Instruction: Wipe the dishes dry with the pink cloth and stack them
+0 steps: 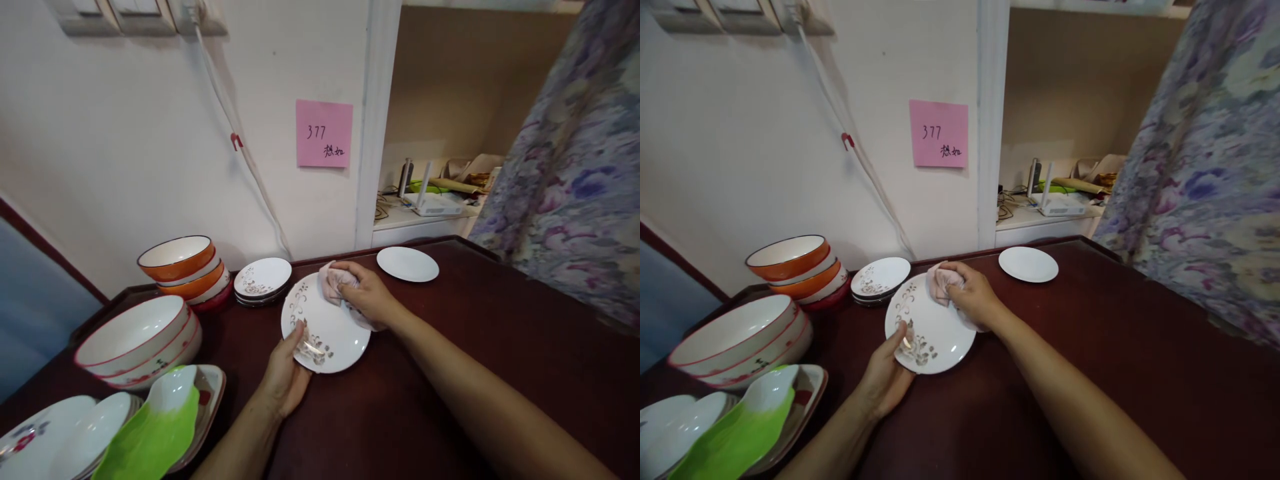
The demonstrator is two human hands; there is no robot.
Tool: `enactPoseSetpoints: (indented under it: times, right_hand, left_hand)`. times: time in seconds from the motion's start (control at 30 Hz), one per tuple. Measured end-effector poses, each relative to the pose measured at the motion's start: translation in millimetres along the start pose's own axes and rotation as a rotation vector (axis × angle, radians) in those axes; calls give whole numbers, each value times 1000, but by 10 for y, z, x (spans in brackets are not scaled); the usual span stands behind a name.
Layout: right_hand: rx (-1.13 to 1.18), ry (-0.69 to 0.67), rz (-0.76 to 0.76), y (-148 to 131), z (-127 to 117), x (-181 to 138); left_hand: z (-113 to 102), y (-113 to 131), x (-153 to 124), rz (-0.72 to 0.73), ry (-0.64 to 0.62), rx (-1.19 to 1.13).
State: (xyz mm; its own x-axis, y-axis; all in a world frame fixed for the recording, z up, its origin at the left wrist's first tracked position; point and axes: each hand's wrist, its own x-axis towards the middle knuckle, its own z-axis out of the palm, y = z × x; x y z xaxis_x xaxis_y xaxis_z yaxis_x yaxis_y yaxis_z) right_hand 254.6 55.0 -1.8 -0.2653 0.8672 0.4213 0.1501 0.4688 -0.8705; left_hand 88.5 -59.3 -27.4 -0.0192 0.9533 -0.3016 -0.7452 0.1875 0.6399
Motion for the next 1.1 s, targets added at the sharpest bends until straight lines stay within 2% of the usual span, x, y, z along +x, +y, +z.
enactPoseSetpoints:
  times: [0.1, 0.23, 0.33, 0.47, 0.57, 0.73, 0.8, 0.9, 0.97, 1.1]
  right_hand:
    - [-339, 37, -247, 80, 109, -32]
    - [-709, -66, -445, 170, 433, -210]
    - [-767, -208, -540, 109, 636, -425]
    - [-710, -415, -656, -99, 678, -551]
    - [-723, -450, -676, -201, 556, -427]
    - [-781, -285, -572, -64, 346, -134]
    - [-777, -220, -514, 79, 345, -120]
    - [-738, -164, -449, 233, 470, -257]
    - [-714, -190, -439, 214, 598, -411]
    - [-649, -397, -574, -60, 758, -627]
  left_hand:
    - [16, -17, 20, 68, 14, -28]
    - [-27, 19, 82, 214, 0, -70]
    - [-82, 59, 123, 258, 17, -107]
    - [-83, 56, 104, 155, 32, -103]
    - [-21, 11, 59, 123, -12, -58]
    - [54, -26, 45, 160, -111, -37]
    - [51, -1, 61, 205, -84, -46]
    - [19, 55, 91, 278, -1, -70]
    - [-15, 84, 105, 287, 28, -90]
    - [-93, 99, 99, 155, 52, -120]
